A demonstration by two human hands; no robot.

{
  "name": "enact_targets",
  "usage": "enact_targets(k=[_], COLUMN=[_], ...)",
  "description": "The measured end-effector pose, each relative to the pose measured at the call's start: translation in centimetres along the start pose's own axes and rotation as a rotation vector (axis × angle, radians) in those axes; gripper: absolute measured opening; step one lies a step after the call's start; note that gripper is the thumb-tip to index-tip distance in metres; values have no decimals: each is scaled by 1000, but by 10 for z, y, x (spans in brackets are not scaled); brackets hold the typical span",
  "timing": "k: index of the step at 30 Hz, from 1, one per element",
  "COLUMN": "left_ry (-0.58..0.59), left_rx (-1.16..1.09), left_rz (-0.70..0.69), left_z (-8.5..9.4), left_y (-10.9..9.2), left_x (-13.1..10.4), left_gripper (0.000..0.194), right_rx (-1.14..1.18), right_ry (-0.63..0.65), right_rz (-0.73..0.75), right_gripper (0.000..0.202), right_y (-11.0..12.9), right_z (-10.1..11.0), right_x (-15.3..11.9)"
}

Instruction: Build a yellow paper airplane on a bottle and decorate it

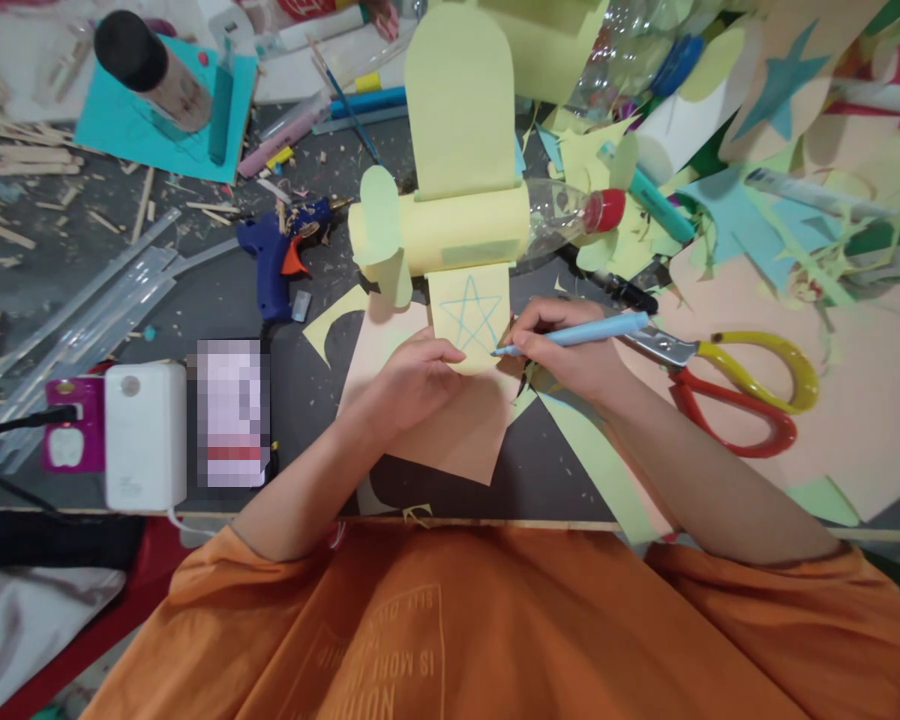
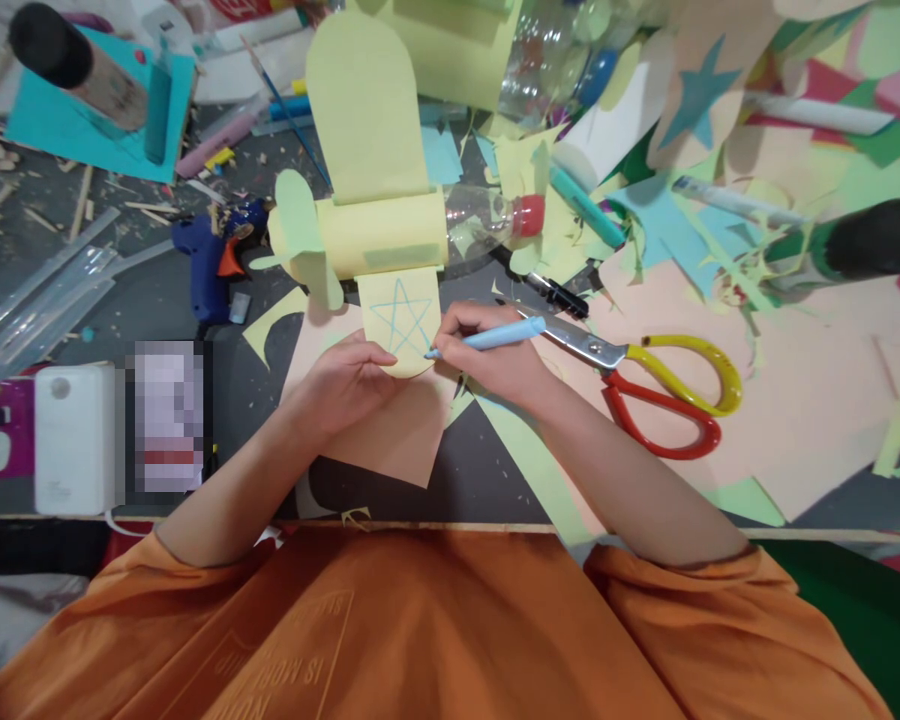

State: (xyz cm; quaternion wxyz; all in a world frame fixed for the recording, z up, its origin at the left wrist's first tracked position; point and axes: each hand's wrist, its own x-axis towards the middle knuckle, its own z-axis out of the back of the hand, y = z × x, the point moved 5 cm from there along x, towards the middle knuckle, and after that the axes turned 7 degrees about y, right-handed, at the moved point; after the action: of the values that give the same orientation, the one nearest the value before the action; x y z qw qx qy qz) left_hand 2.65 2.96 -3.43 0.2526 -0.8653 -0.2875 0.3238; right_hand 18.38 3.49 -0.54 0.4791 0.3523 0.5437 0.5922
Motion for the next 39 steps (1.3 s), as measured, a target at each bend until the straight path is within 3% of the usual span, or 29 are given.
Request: enact_targets(k=[18, 26, 34, 39], left_ry=[-10, -17, 18, -2], left_rx=[21, 3, -37, -30], left_rz=[-3, 18, -9, -15], left_z=[1, 4, -3, 3], left_y=[1, 4, 2, 3], left_x=[1, 0, 3, 3], left_gripper=[18, 23, 27, 23], right_rx=[-31, 110, 215, 269], right_ry=[-3, -147, -218, -220], right_rz=[11, 43, 48, 54], right_gripper=[15, 13, 8, 5], right_y=[-2, -2, -5, -6], right_z=[-1, 5, 10, 10], right_x=[1, 0, 4, 4])
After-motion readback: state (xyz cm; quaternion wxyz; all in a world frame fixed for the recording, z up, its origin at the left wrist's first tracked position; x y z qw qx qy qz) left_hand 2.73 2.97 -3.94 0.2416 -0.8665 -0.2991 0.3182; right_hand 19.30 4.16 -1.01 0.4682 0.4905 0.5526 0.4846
